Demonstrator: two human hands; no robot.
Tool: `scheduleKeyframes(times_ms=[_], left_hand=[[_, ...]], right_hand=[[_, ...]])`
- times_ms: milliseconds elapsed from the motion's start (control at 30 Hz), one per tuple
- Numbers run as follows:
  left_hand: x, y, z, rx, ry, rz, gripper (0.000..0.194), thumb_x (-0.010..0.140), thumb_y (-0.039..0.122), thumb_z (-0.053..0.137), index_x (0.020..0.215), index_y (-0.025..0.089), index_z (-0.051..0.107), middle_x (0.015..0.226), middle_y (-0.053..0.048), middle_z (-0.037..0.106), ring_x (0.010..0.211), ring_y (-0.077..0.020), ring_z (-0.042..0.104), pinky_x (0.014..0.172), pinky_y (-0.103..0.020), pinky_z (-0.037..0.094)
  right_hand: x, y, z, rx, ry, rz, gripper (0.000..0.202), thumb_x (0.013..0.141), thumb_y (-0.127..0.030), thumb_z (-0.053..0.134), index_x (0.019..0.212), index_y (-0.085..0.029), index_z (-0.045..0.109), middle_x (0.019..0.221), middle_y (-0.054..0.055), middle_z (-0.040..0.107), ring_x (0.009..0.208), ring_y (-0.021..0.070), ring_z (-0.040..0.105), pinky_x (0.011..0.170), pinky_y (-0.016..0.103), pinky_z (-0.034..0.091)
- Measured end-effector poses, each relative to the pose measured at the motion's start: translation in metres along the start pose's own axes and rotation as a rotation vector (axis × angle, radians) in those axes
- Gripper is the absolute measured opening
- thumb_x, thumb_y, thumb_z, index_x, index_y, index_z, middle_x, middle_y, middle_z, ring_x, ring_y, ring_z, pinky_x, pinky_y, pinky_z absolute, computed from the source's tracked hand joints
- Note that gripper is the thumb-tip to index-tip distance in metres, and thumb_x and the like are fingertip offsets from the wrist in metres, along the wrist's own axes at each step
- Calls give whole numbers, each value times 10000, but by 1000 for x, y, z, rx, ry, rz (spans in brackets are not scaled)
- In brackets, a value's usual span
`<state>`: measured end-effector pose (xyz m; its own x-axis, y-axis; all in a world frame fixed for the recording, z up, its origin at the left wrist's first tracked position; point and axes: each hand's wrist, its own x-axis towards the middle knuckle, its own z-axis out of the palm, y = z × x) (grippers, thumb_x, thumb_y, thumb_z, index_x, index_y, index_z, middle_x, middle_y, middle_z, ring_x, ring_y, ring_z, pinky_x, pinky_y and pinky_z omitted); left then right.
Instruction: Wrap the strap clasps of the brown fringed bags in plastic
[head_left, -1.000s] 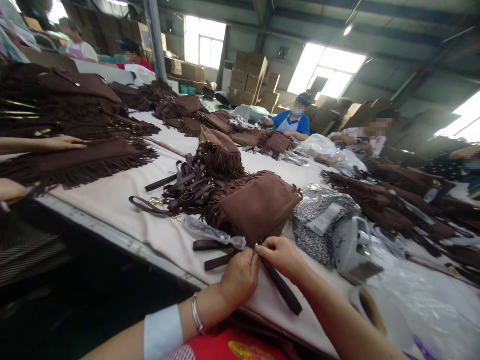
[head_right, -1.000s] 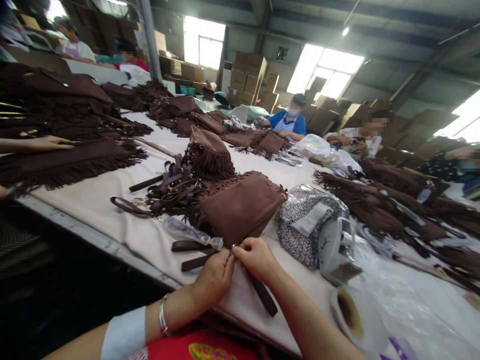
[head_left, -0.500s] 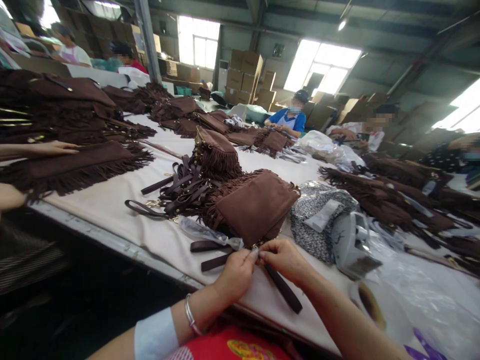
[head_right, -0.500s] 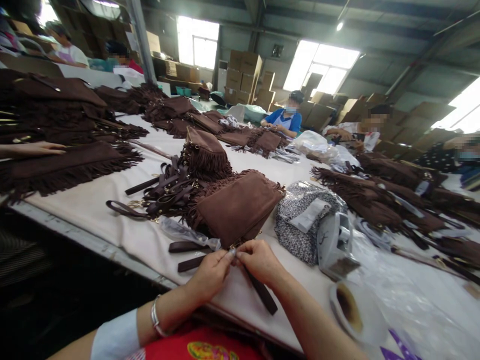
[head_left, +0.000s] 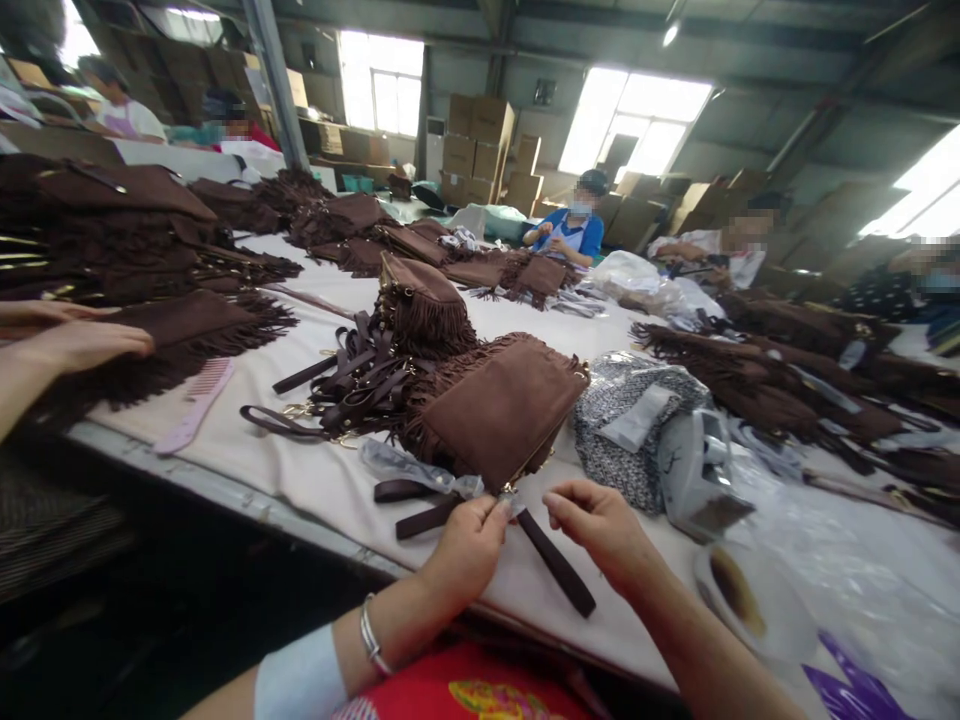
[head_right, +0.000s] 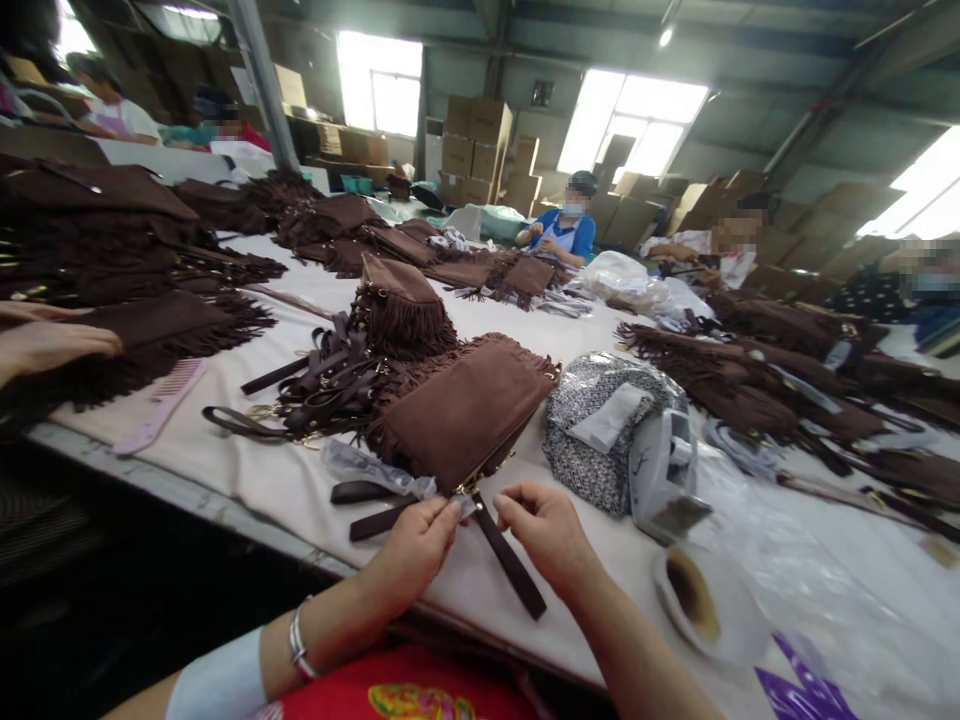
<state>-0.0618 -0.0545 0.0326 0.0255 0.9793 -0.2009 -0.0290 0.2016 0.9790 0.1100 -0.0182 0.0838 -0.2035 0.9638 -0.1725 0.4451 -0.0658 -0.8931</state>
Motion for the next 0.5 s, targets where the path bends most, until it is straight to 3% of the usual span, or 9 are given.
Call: scheduleKeyframes(times_ms=[100,267,367,500], left_hand=[[1,-5,1,275,79,247,340,899,416,474,702,169,600,626,-15,549,611,-151,482,603,-277,367],[-2,-5,-2,338,92,361,320,922,393,445,767,181,628,729,-68,630,703,-188,560,697,-298,414],[-2,-4,-2,236,63,267,348,912,434,450,727,176,592,658,-31,570,631,-159,509,609,-275,389],[-2,-5,4,-144,-45,-38,363,854,530,499,718,193,488,501,84,334,420,-78,274,417,-228,223]], right_hand=[[-1,-10,5,19,-66,-77,253,773,-397,610,680,-166,659,593,-2,616,568,129,527,562,236,411],[4,-16,18,-15,-82,-126,240,785,-363,603,655,-167,651,570,-6,603,555,128,529,554,237,415],[6,-8,20,27,-52,-122,231,788,-382,612,710,-169,660,606,1,628,576,139,562,557,243,439],[3,14,25,206,76,-144,294,756,-400,669,947,-182,621,803,39,694,716,179,644,648,278,515]])
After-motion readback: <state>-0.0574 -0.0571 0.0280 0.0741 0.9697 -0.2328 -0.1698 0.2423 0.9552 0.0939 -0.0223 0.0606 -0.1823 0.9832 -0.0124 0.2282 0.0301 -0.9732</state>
